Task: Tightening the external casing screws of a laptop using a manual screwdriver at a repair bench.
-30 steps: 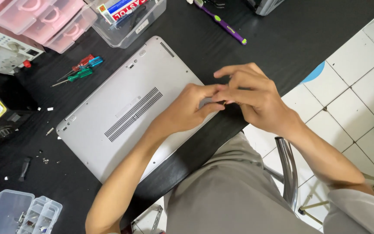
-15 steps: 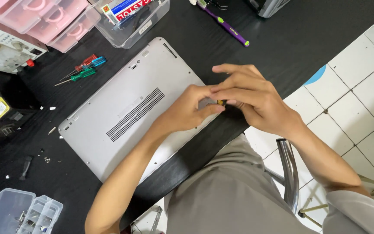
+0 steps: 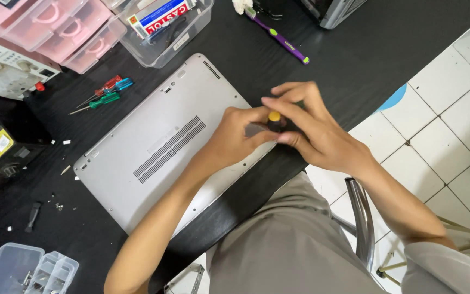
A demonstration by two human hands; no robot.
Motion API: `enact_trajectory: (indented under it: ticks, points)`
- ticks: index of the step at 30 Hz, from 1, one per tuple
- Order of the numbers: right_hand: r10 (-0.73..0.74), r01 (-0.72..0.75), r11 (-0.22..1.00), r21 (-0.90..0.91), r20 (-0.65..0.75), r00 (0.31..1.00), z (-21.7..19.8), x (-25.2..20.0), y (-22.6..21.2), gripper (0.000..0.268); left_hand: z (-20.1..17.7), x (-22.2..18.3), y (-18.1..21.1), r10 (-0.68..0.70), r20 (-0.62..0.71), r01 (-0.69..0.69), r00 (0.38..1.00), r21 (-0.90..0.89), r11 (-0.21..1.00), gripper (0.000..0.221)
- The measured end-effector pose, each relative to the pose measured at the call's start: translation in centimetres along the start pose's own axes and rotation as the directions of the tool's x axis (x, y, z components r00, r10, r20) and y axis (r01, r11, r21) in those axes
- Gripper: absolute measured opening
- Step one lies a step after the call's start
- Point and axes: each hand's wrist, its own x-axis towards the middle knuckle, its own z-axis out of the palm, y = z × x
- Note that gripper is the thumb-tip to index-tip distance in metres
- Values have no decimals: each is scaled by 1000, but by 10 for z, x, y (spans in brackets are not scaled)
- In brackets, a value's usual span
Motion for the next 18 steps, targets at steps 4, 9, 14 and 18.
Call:
enact_trajectory:
  ticks: [4,9,14,18]
  points:
    - [194,-186,978,91,-83,978,0,-16,16,52,4,-4,7,-138,-165,101,976,-218,971,14]
    - [143,-131,986,100,-131,981,16,-39,46,26,9,-8,-13,-45,-281,-21,959,-227,974,18]
    - [137,-125,987,99,-126,982,28,-44,42,22,3,-8,-17,-108,-305,-2,946,-340,940,23]
    - [99,-90,993,74,-128,987,27,-34,39,22,-14,-14,0,-95,-377,-64,921,-389,919,23]
